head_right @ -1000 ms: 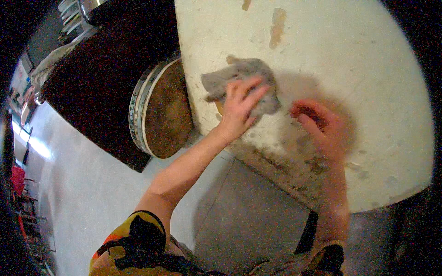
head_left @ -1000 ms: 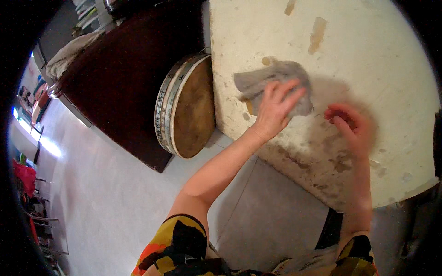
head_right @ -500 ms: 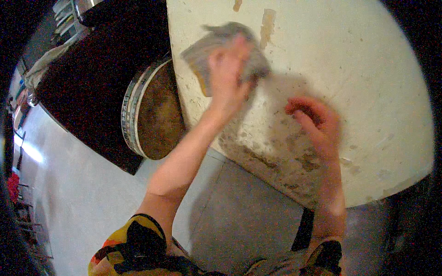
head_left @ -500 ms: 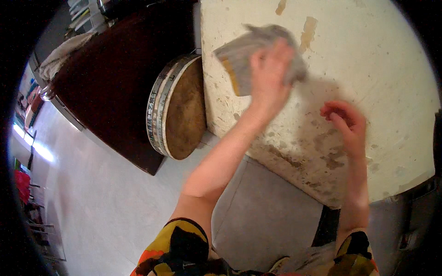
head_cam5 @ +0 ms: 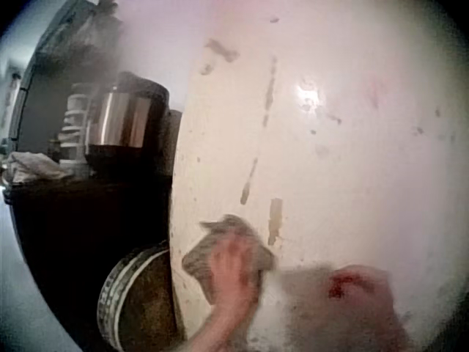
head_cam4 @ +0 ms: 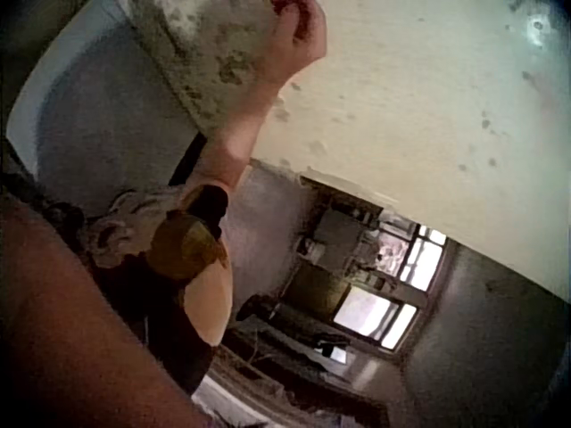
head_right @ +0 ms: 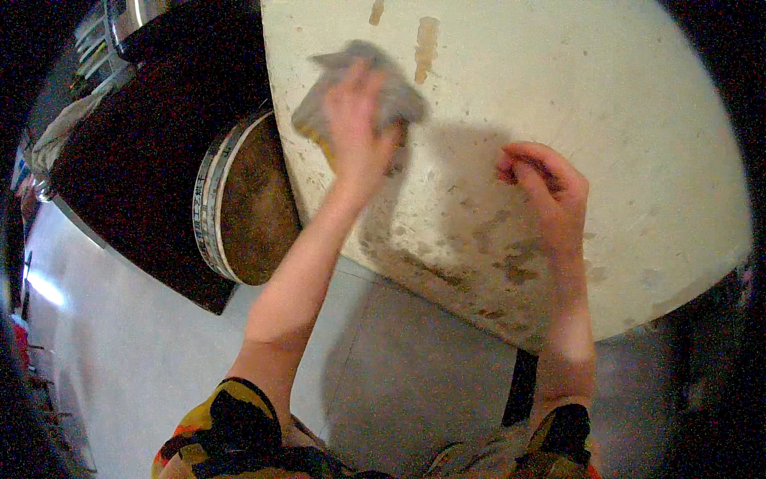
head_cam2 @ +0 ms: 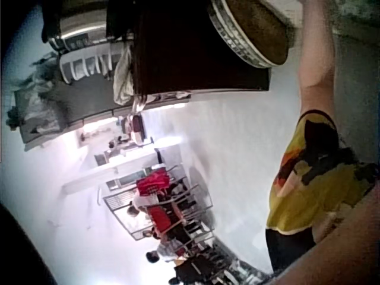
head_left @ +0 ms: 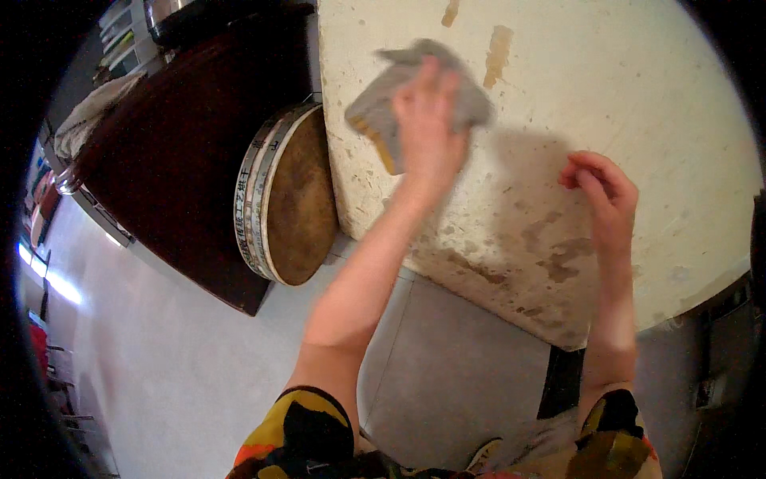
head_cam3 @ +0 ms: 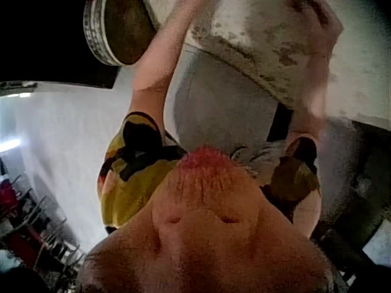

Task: The person sits on the floor and wipes a large, light-colored table surface with a gray cloth. They scrub various spots and stains on the tabletop, moving the cloth in circular and back-and-forth motions to clean the area.

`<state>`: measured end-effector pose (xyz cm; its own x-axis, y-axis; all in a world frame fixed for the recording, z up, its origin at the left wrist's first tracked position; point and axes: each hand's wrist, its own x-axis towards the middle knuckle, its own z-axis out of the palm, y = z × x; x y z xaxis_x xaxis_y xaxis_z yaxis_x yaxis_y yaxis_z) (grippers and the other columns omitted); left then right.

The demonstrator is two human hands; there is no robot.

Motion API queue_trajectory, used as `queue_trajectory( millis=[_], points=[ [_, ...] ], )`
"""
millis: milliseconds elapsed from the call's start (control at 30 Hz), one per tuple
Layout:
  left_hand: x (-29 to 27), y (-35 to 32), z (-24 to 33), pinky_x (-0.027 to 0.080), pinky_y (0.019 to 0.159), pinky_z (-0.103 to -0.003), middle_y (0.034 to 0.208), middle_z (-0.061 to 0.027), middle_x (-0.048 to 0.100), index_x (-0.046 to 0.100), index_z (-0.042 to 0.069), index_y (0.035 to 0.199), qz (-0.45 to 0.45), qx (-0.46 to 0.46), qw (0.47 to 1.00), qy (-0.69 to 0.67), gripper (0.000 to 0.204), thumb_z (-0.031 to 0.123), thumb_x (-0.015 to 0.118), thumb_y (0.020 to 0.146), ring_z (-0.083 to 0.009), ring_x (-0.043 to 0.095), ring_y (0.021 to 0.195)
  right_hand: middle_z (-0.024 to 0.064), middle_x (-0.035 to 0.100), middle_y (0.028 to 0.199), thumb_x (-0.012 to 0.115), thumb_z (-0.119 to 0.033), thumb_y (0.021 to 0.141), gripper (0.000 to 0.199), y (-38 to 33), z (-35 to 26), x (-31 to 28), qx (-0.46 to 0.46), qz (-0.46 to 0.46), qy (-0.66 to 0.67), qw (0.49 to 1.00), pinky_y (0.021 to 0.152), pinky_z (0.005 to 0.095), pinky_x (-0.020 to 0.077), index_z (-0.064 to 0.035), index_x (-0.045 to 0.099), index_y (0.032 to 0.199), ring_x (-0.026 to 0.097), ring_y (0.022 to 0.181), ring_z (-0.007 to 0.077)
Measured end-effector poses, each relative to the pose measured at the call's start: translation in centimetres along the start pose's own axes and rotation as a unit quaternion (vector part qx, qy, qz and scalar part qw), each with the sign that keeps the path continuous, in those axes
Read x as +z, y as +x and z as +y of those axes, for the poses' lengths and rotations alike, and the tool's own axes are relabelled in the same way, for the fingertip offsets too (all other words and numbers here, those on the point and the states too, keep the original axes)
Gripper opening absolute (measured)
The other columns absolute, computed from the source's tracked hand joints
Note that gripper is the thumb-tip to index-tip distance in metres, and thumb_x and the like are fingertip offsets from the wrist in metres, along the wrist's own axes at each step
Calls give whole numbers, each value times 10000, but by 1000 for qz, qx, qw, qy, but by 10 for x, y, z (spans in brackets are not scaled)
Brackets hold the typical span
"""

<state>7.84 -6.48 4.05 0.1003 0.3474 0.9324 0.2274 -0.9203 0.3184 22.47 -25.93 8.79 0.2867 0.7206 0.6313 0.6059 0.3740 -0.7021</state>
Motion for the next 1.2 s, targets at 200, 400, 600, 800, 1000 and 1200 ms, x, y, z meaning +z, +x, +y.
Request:
queue_trajectory(
  millis=[200, 400, 600, 800, 1000, 1200],
  points=[
    [21, -42, 34, 345, 1011, -448, 1338, -96, 429, 533, 112, 1176, -203, 182, 959, -72, 542, -60, 587, 665, -395, 369, 1188, 87, 645, 889, 505, -11, 879, 180, 2, -3, 5, 0, -13, 42, 999, 773, 275, 505, 37, 617, 1012, 620, 828, 160],
    [-8, -5, -9, 312, 1014, -459, 1347, -97, 444, 483, 115, 1254, -10, 22, 999, 31, 671, -65, 592, 617, -336, 402, 1208, 94, 647, 891, 503, -16, 881, 185, 0, -7, -9, 14, 23, 3, 1000, 756, 274, 499, 35, 617, 1017, 623, 824, 162],
    [26, -54, 28, 375, 966, -439, 1373, -65, 418, 461, 121, 1269, -110, 188, 976, -1, 674, -82, 580, 637, -342, 422, 1162, 82, 636, 852, 488, -8, 869, 183, -3, 1, -7, 12, 28, 13, 999, 734, 279, 492, 39, 618, 990, 614, 789, 161],
    [-2, -12, -3, 273, 1038, -438, 1359, -134, 429, 440, 91, 1286, -36, 31, 998, 37, 783, -78, 650, 550, -298, 386, 1255, 86, 646, 870, 505, -13, 878, 179, -2, -4, -14, 8, 27, -1, 1000, 747, 273, 502, 38, 617, 1007, 622, 813, 161],
    [32, -16, 32, 262, 1048, -451, 1364, -131, 426, 467, 77, 1259, -3, 102, 995, 5, 663, -57, 605, 625, -367, 408, 1191, 86, 647, 871, 507, -12, 875, 176, 1, 3, -15, 3, 22, 26, 999, 757, 269, 498, 37, 619, 1002, 614, 814, 152],
    [43, -37, 40, 361, 1010, -430, 1358, -53, 431, 472, 127, 1258, -160, 192, 967, -53, 612, -34, 586, 679, -361, 410, 1179, 85, 648, 877, 506, -27, 881, 177, 3, -1, -7, -8, 36, 5, 999, 758, 271, 498, 35, 624, 997, 616, 811, 153]
  ],
)
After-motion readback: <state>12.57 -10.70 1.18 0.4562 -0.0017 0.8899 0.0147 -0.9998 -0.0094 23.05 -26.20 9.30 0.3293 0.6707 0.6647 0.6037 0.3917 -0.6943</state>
